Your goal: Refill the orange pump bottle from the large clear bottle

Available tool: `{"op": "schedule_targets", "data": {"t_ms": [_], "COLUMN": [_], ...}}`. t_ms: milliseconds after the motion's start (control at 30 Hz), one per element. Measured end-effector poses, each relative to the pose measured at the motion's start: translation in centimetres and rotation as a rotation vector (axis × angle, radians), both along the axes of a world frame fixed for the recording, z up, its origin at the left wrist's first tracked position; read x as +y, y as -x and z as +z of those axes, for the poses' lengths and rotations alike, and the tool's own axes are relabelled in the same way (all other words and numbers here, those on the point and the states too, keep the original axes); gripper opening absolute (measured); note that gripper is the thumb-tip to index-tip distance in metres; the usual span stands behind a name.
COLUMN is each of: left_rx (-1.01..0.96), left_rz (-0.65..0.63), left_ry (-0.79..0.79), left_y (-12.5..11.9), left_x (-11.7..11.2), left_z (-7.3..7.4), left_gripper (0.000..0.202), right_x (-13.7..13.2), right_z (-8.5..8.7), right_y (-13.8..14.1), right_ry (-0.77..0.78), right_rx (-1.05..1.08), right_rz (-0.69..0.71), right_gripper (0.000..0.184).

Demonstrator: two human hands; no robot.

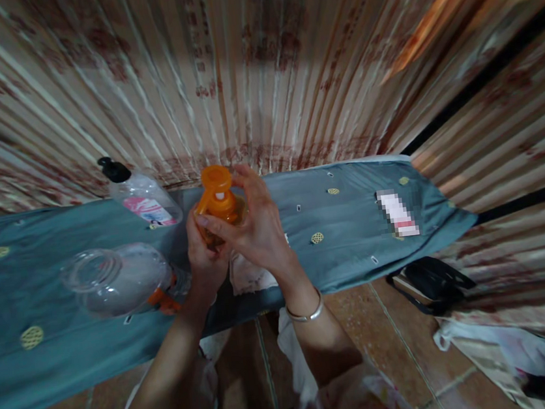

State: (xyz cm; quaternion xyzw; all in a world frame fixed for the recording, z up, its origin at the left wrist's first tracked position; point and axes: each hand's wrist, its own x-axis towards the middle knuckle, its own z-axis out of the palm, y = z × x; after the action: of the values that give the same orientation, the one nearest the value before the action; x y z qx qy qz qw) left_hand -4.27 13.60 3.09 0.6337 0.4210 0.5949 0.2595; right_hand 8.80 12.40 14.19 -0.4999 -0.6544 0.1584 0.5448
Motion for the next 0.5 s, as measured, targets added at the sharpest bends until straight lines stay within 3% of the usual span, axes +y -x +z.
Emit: {"op": "schedule_targets", "data": {"t_ms": [133,300,500], "left_rx": [0.015,-0.004,-0.028], "left_rz": [0.014,0.014,0.007], "left_ry": [-0.057,-0.023,-0.021], "left_y": [0.01,-0.24,-0.37], "left_x": [-0.04,-0.16,-0.27], "left_z": [0.02,0.04,-0.06], "left_gripper": [0.087,0.088,0.085], "right_x": [0.21,-0.15,0.03], "right_z": [-0.26,0.14,-0.28], "right_y": [0.02,-0.31,-0.22], "right_ry": [-0.009,-0.029,-0.039], "right_rx": [0.031,-0.043,-0.011], "right_rz": [-0.070,0.015,-0.034], "right_gripper": [0.047,0.035,0.052]}}
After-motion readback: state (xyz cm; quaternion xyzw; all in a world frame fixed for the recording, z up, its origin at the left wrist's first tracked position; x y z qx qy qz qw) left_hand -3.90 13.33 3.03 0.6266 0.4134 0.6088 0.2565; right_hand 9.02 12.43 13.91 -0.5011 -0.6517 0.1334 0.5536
